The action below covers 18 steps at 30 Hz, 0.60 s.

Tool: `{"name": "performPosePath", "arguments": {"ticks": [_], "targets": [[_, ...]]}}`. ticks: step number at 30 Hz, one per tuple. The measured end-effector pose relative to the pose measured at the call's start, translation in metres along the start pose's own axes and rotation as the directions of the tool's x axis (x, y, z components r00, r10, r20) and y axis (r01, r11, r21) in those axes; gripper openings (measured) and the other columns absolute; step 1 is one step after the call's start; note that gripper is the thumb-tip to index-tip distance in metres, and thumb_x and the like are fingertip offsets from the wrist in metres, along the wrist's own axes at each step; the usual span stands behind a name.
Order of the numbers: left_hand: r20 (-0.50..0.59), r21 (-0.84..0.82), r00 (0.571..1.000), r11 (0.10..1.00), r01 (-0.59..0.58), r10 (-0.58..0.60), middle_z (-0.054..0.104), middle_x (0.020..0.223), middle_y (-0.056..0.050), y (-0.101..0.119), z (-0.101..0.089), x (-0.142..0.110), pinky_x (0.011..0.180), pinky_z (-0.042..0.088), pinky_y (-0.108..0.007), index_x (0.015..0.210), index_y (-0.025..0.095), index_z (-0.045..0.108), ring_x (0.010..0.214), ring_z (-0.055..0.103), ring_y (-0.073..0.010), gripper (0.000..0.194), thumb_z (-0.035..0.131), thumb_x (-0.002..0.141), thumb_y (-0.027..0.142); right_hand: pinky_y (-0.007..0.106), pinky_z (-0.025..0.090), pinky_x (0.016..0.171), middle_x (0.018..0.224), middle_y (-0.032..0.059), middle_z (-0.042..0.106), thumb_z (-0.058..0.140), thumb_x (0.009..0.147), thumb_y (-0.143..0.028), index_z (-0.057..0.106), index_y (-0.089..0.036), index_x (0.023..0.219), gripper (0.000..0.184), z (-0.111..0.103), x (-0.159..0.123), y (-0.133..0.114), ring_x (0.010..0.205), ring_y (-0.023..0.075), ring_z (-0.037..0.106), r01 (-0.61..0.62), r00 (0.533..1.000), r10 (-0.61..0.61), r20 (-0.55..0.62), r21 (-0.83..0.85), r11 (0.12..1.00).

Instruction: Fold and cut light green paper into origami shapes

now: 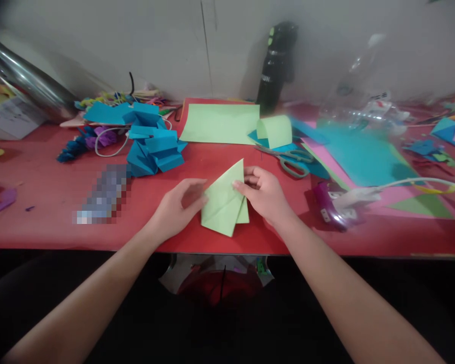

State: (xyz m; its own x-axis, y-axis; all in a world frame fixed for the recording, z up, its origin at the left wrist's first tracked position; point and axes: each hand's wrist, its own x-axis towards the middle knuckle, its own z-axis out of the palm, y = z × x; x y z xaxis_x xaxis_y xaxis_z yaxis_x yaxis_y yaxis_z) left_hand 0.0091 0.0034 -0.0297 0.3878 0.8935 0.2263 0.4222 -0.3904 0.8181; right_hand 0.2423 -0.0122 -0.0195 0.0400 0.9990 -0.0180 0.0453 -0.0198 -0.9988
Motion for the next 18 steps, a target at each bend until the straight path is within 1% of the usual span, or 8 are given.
{"name": "performPosePath", "arguments": {"ticks": [3,5,7,9,11,13,16,18], "targets": [[-0.042,-0.173,0.993,0.980,0.103,-0.112,0.072,0.116,-0.011,0.002,-0.002,0.003,0.090,0.058,-0.038,0.116,0.020,0.066,0.108,0.069,-0.0246,0.030,0.068,0.091,0.036,0.038,0.058,0.078,0.100,0.0064,0.076,0.077,0.082,-0.032,0.067,-0.021,0.103,0.025,0.001,-0.002,-0.002,0.088,0.0222,0.072,0.054,0.999,-0.054,0.002,0.046,0.997],[-0.005,-0.290,0.990,0.947,0.136,-0.143,0.075,0.108,-0.010,0.004,-0.004,0.004,0.086,0.059,-0.036,0.111,0.019,0.068,0.103,0.072,-0.0245,0.030,0.072,0.088,0.037,0.038,0.059,0.079,0.101,0.0049,0.076,0.078,0.082,-0.031,0.067,-0.023,0.103,0.025,0.002,-0.003,-0.003,0.088,0.0214,0.072,0.082,0.996,-0.079,-0.028,0.095,0.992],[0.067,-0.390,0.984,0.903,0.178,-0.165,0.077,0.105,-0.010,0.007,-0.005,0.004,0.084,0.061,-0.037,0.108,0.018,0.070,0.099,0.073,-0.0250,0.032,0.075,0.085,0.039,0.038,0.059,0.079,0.100,0.0037,0.076,0.079,0.082,-0.030,0.067,-0.024,0.101,0.024,0.003,-0.004,-0.004,0.087,0.0210,0.072,0.088,0.995,-0.081,-0.054,0.138,0.987],[0.091,-0.448,0.973,0.864,0.228,-0.210,0.078,0.102,-0.009,0.009,-0.004,0.003,0.082,0.062,-0.036,0.105,0.017,0.071,0.094,0.074,-0.0250,0.033,0.077,0.082,0.040,0.038,0.059,0.079,0.098,0.0028,0.076,0.080,0.081,-0.030,0.068,-0.025,0.099,0.022,0.005,-0.005,-0.004,0.086,0.0206,0.072,0.087,0.995,-0.077,-0.066,0.172,0.981],[0.045,-0.449,0.961,0.854,0.263,-0.272,0.079,0.097,-0.008,0.010,-0.004,0.003,0.078,0.062,-0.034,0.104,0.017,0.072,0.090,0.075,-0.0243,0.033,0.078,0.081,0.040,0.037,0.059,0.080,0.096,0.0025,0.077,0.081,0.080,-0.031,0.069,-0.025,0.097,0.022,0.005,-0.006,-0.004,0.087,0.0203,0.072,0.073,0.997,-0.064,-0.050,0.199,0.977],[-0.016,-0.417,0.952,0.868,0.272,-0.306,0.079,0.092,-0.006,0.011,-0.004,0.003,0.074,0.062,-0.031,0.101,0.017,0.072,0.086,0.075,-0.0235,0.032,0.079,0.080,0.040,0.037,0.059,0.083,0.098,0.0035,0.077,0.083,0.078,-0.031,0.071,-0.024,0.099,0.024,0.005,-0.006,-0.005,0.090,0.0214,0.073,0.030,0.999,-0.033,0.010,0.215,0.976],[-0.041,-0.382,0.949,0.883,0.274,-0.312,0.079,0.090,-0.006,0.010,-0.005,0.003,0.072,0.062,-0.030,0.100,0.018,0.073,0.085,0.076,-0.0234,0.029,0.079,0.080,0.038,0.042,0.060,0.086,0.108,0.0071,0.077,0.084,0.076,-0.032,0.073,-0.023,0.103,0.030,0.005,-0.007,-0.004,0.096,0.0256,0.073,-0.064,0.988,0.033,0.153,0.202,0.977],[-0.044,-0.373,0.952,0.889,0.266,-0.303,0.079,0.090,-0.005,0.010,-0.005,0.003,0.071,0.061,-0.029,0.100,0.018,0.073,0.085,0.076,-0.0231,0.027,0.078,0.081,0.037,0.044,0.060,0.087,0.111,0.0085,0.077,0.084,0.076,-0.033,0.075,-0.022,0.104,0.032,0.006,-0.007,-0.002,0.098,0.0278,0.074,-0.095,0.979,0.059,0.196,0.179,0.979]]}}
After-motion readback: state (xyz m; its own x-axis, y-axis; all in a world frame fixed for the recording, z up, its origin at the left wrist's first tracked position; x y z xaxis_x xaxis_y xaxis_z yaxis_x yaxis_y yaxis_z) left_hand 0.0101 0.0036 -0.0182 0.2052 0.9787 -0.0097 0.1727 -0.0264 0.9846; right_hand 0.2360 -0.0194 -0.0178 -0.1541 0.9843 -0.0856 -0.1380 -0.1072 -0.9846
